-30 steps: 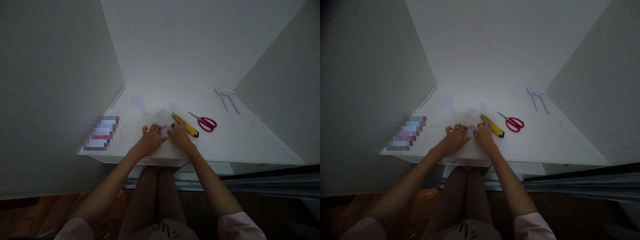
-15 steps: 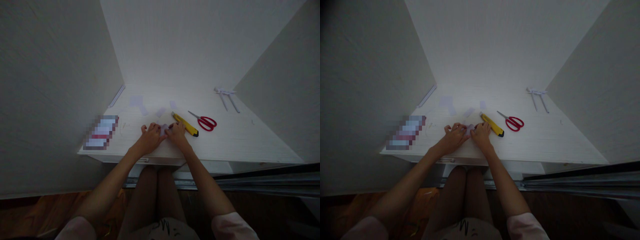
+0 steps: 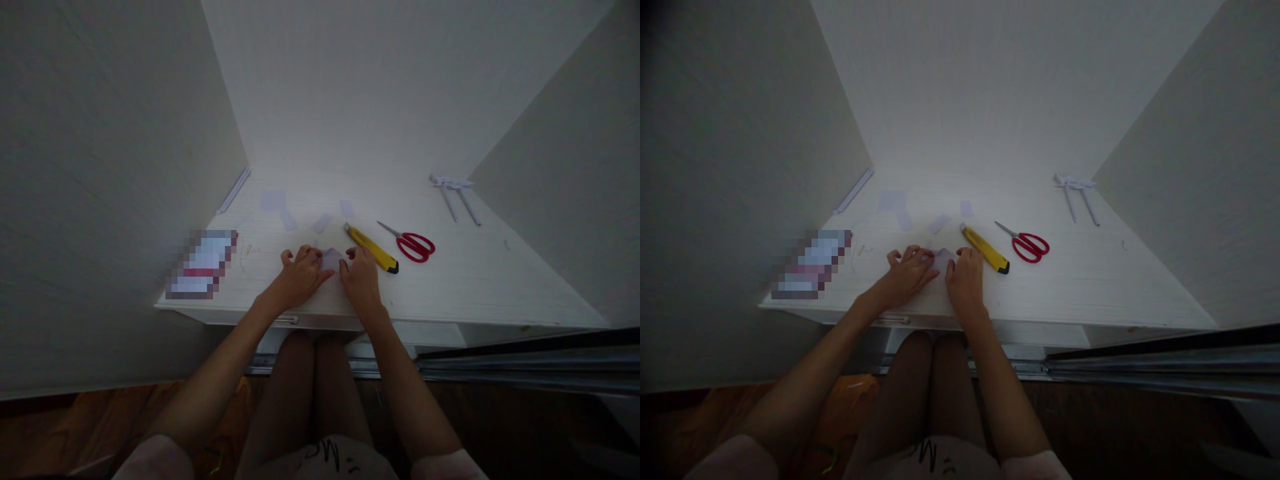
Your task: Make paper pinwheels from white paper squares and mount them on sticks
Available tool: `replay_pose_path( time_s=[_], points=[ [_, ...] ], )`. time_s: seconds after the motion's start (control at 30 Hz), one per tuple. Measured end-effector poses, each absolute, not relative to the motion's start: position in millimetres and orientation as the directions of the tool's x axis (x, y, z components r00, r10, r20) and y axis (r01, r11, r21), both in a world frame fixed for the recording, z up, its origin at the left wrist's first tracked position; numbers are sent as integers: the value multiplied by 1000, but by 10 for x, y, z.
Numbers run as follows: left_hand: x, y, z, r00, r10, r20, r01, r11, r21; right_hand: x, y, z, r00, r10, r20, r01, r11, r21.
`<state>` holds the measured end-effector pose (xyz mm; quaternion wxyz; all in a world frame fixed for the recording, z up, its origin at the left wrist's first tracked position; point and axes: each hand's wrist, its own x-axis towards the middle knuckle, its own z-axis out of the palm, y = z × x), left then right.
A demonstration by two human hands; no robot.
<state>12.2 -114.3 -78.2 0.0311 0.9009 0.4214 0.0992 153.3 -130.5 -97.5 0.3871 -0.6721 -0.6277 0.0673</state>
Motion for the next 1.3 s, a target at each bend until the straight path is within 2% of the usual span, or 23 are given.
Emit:
replay_pose_path(
  time_s=[0.1,0.17,0.3,0.47,0.63,0.73,0.83,1.0,1.13,1.3],
  points=[
    [130,-1150,-798,622,765,169,755,-643,128,1530,-1371,-962,145,921,363,894,35,-446],
    [142,-1161,-800,619,766,175,761,-640,108,1503,-1385,-954,121,944,308,909,19,-417],
    [161,-1182,-783,614,771,172,769,-633,92,1432,-1371,-958,169,956,239,881,-38,-471],
    [168,-1185,-781,601,785,155,770,-619,152,1371,-1352,-1003,231,948,220,799,-56,-599],
    [204,-1227,-798,567,809,156,789,-588,178,1386,-1294,-1054,185,933,310,702,95,-706],
    [223,-1265,-803,554,813,179,802,-579,147,1435,-1248,-1057,116,922,370,671,202,-714],
    [207,-1271,-812,556,810,187,803,-582,133,1477,-1214,-1030,-5,907,421,682,311,-662],
    [130,-1239,-841,565,809,163,790,-587,174,1539,-1178,-993,-187,873,450,716,434,-547],
    [94,-1246,-852,561,811,166,787,-584,197,1607,-1150,-1025,-261,863,433,732,470,-493],
    [70,-1256,-863,559,811,172,787,-584,199,1634,-1125,-1070,-289,850,440,722,496,-483]
  ],
)
